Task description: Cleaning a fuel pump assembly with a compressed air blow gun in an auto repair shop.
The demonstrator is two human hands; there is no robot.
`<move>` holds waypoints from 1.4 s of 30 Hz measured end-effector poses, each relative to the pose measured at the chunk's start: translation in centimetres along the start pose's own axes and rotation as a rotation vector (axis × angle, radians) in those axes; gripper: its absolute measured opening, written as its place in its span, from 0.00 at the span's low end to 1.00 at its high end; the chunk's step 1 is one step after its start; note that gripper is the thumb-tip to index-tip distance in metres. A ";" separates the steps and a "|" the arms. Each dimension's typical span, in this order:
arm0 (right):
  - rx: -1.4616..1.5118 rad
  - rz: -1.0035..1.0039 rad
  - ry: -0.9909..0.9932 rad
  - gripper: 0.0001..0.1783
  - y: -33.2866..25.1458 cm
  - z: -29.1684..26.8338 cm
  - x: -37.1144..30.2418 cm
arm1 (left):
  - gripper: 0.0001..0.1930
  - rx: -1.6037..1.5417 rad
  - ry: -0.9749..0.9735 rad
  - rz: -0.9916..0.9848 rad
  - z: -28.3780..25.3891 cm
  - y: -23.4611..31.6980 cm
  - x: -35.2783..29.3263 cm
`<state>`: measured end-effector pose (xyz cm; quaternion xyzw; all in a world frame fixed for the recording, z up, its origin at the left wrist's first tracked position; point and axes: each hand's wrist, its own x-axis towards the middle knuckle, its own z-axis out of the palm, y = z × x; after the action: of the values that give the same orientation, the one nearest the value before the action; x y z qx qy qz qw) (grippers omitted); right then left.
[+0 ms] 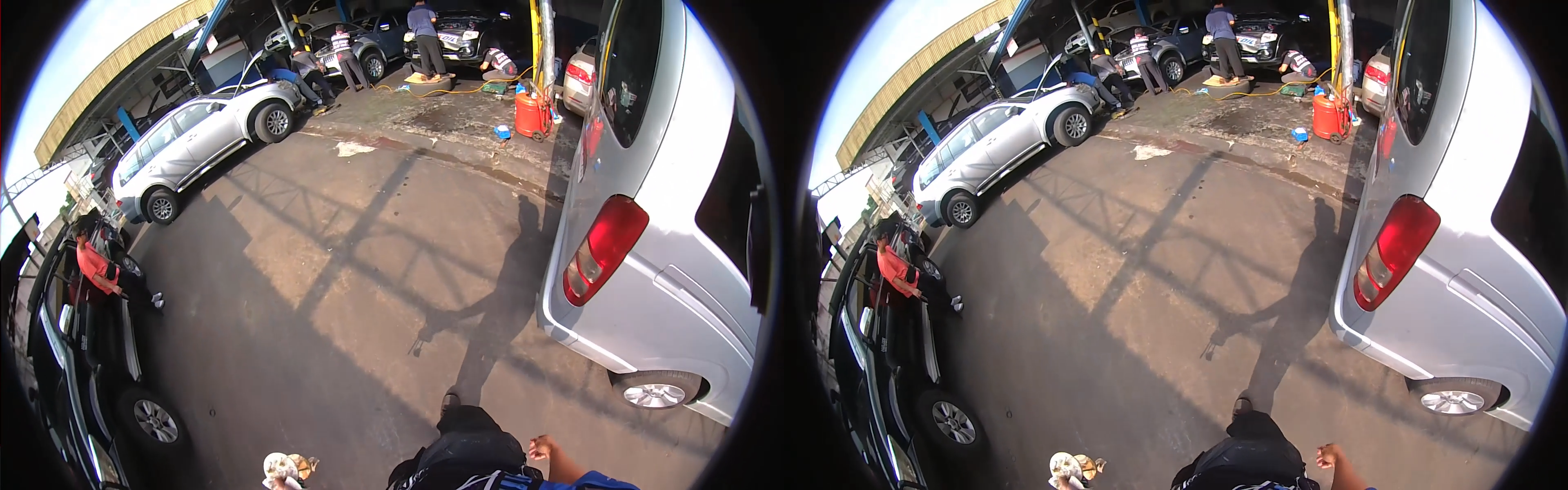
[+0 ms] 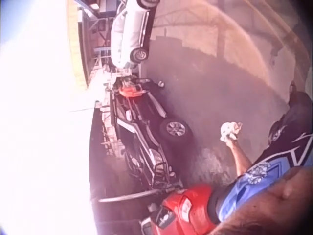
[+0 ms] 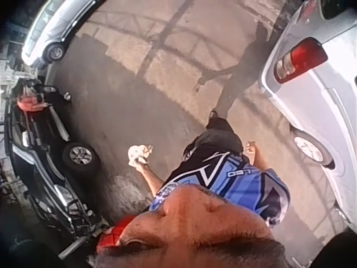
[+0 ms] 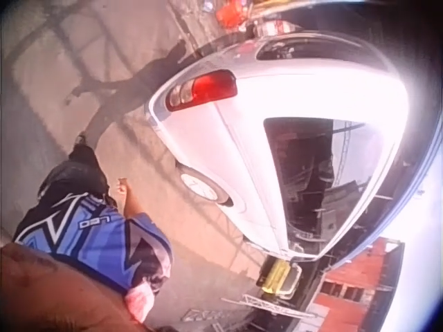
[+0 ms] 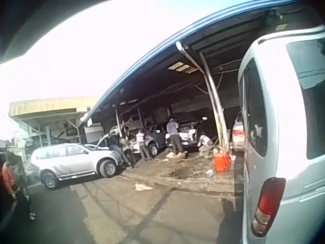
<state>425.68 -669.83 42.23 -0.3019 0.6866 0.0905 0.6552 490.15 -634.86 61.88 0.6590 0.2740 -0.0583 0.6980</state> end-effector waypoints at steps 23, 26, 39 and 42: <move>0.249 0.074 0.082 0.19 -88.3 -14.3 21.0 | 0.19 -0.553 -0.511 -0.513 114.3 4.9 9.4; 0.406 0.001 0.025 0.16 -95.6 -15.6 24.2 | 0.18 -0.515 -0.585 -0.509 129.5 6.1 9.1; 0.224 -0.272 0.224 0.20 -166.0 -38.6 47.2 | 0.23 -0.469 -0.634 -0.334 187.6 3.9 3.0; 0.154 -0.496 0.290 0.21 -187.4 -46.7 47.8 | 0.24 -0.323 -0.612 -0.260 198.8 3.3 1.2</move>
<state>488.04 -858.47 53.34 -0.4198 0.6832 -0.1689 0.5731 553.44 -823.34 60.56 0.4521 0.1395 -0.2969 0.8295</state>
